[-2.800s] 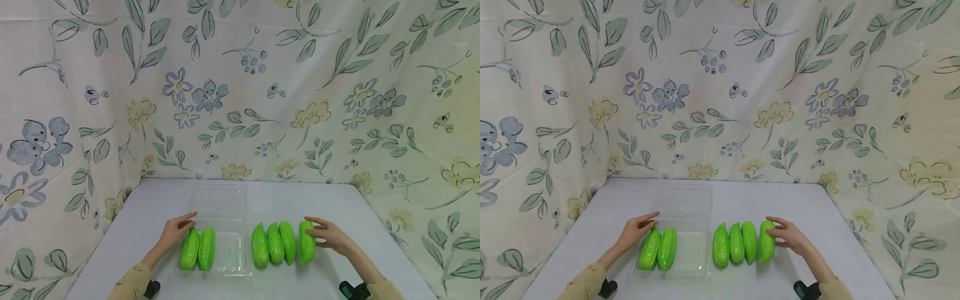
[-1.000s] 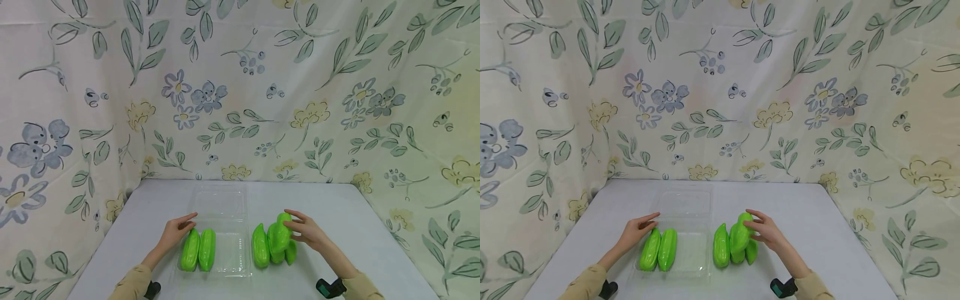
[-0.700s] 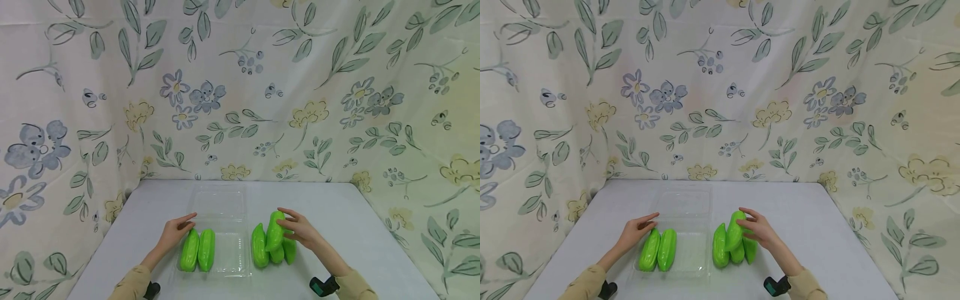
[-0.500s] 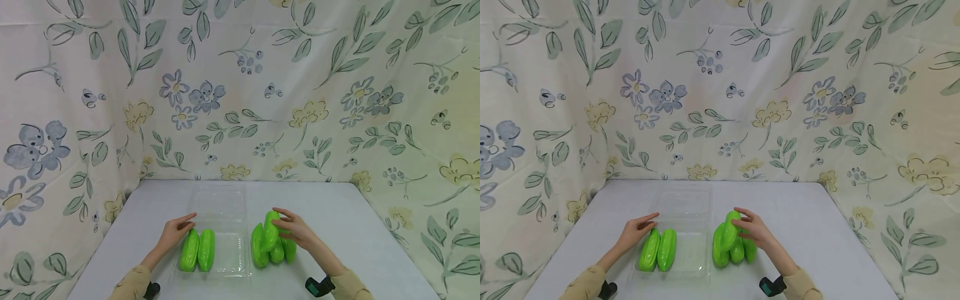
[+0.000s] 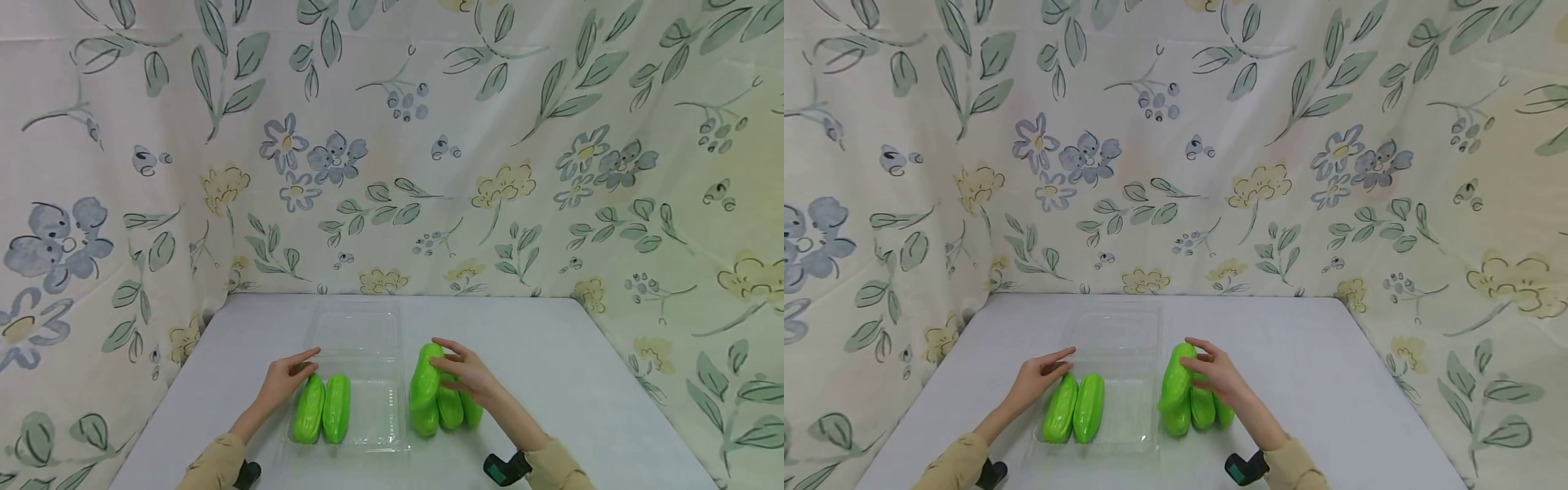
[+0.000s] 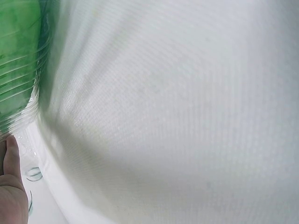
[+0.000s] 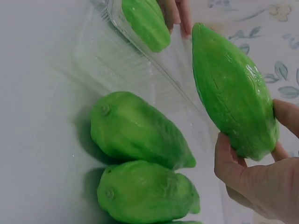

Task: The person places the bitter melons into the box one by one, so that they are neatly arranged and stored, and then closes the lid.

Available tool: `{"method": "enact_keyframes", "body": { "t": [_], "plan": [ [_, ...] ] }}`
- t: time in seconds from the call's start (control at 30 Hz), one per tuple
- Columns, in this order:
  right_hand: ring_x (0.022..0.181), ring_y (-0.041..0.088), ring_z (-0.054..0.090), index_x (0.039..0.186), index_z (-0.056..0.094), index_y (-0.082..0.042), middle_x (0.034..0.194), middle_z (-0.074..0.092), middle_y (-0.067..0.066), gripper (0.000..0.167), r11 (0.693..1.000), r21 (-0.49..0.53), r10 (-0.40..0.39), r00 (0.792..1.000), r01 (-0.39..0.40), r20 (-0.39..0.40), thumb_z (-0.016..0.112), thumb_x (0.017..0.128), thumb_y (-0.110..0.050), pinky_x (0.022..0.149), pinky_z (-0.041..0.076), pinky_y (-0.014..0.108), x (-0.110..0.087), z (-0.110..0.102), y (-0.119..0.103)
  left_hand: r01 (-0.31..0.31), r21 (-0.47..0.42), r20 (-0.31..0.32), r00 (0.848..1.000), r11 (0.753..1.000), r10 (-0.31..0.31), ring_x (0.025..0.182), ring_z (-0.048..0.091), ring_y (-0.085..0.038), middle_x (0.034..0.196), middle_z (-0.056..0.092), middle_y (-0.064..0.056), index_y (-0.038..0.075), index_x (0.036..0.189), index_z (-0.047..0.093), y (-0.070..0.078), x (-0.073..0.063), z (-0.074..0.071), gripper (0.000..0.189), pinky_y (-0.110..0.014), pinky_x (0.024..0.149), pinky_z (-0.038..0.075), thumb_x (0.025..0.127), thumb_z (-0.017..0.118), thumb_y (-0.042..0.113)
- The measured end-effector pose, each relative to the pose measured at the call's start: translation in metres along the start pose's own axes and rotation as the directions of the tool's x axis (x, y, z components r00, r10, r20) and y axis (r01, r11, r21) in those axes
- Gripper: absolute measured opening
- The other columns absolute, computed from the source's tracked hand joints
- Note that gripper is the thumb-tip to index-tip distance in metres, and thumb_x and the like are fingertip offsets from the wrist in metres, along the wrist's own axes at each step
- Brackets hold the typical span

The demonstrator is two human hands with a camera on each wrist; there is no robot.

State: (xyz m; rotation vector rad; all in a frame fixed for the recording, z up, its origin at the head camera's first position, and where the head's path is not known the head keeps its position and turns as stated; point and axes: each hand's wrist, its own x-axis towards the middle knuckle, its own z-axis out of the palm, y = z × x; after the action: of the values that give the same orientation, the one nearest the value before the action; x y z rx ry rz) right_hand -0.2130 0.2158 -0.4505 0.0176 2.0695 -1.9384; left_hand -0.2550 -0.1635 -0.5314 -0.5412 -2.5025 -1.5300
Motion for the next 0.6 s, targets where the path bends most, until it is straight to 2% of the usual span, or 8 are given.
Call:
{"method": "enact_keyframes", "body": {
  "t": [0.23, 0.4, 0.6],
  "plan": [
    [0.106, 0.022, 0.058, 0.142, 0.041, -0.009, 0.133, 0.046, 0.025, 0.059, 1.000, 0.009, -0.004, 1.000, 0.004, 0.009, 0.065, 0.090, -0.024, 0.098, 0.044, 0.056, 0.003, 0.014, 0.000, 0.001, -0.007, -0.005, 1.000, 1.000, -0.001, 0.097, 0.068, -0.007, 0.117, 0.067, -0.018, 0.007, 0.126, 0.062, 0.001, 0.000, 0.000, 0.037, -0.014, 0.079, 0.052, 0.089, 0.066, 0.012],
    [0.102, 0.018, 0.059, 0.142, 0.041, -0.009, 0.131, 0.048, 0.023, 0.058, 1.000, 0.025, -0.007, 1.000, 0.006, 0.019, 0.065, 0.091, -0.022, 0.097, 0.045, 0.056, 0.004, 0.023, -0.001, 0.004, -0.016, 0.001, 1.000, 1.000, -0.004, 0.099, 0.069, -0.012, 0.121, 0.064, -0.018, 0.006, 0.127, 0.061, -0.002, 0.001, 0.001, 0.038, -0.013, 0.080, 0.051, 0.090, 0.065, 0.014],
    [0.104, 0.018, 0.058, 0.143, 0.040, -0.009, 0.135, 0.044, 0.025, 0.057, 0.999, 0.041, -0.012, 0.999, 0.010, 0.039, 0.064, 0.092, -0.021, 0.098, 0.044, 0.057, 0.005, 0.034, -0.002, 0.006, -0.021, 0.008, 1.000, 1.000, -0.006, 0.100, 0.068, -0.013, 0.121, 0.064, -0.019, 0.006, 0.128, 0.060, -0.003, 0.001, 0.001, 0.039, -0.013, 0.080, 0.051, 0.090, 0.064, 0.014]
  ]
}}
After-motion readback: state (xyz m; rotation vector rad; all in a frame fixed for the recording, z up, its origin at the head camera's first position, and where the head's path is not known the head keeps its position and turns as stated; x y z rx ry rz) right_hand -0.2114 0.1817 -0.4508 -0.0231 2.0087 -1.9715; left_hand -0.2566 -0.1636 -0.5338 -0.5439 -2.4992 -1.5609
